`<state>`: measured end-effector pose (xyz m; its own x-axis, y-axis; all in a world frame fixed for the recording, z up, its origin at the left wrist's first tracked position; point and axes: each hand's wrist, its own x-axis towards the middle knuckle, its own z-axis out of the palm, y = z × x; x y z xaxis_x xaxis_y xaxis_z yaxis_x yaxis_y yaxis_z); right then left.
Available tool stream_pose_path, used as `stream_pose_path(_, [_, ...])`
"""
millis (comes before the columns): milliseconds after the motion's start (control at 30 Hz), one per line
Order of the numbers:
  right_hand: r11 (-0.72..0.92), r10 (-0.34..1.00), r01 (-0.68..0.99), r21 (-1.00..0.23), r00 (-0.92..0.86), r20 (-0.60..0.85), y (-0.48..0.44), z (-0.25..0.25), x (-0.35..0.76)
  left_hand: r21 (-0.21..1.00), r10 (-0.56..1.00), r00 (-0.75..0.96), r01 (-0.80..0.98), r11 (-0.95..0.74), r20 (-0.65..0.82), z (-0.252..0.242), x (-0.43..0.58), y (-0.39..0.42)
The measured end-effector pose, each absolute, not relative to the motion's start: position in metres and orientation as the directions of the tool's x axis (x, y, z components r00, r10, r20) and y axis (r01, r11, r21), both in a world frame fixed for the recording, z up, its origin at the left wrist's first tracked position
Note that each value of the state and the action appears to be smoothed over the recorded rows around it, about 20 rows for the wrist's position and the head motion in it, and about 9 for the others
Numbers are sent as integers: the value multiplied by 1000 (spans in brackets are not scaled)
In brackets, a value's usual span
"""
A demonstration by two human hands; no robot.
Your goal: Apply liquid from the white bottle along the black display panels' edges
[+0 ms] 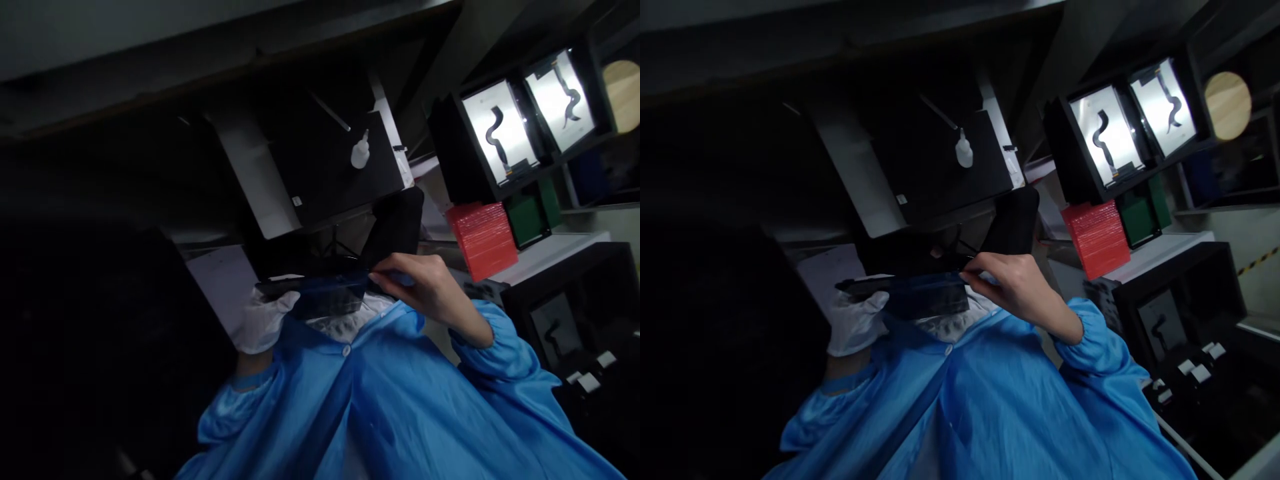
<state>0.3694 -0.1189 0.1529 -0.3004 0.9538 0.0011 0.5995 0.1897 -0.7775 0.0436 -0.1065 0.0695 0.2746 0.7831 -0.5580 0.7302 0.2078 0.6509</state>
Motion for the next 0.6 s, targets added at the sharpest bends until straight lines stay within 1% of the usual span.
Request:
stream_pose_path(100, [181, 935, 527, -830, -354, -20, -112, 138, 353, 666, 832, 136, 673, 321, -538, 71, 32, -121])
stream_pose_path(167, [163, 921, 486, -859, -386, -44, -109, 129, 343, 687, 833, 100, 622, 374, -544, 76, 24, -124])
stream_pose_path(233, [162, 909, 460, -873, -414, -50, -106, 124, 335, 714, 815, 109, 558, 423, -569, 85, 17, -121])
stream_pose_path(300, [184, 899, 446, -876, -436, -33, -104, 121, 329, 718, 772, 160, 519, 465, -615, 98, 12, -111])
stream_pose_path(367, [214, 891, 432, -876, -453, -6, -103, 118, 324, 705, 708, 248, 530, 472, -661, 113, 8, -96])
stream_pose_path(500, [219, 877, 423, -879, -480, -12, -101, 113, 317, 700, 547, 464, 604, 381, -697, 143, 11, -66])
stream_pose_path(600, [203, 864, 407, -890, -503, -33, -100, 112, 314, 669, 473, 502, 677, 307, -724, 157, 24, -52])
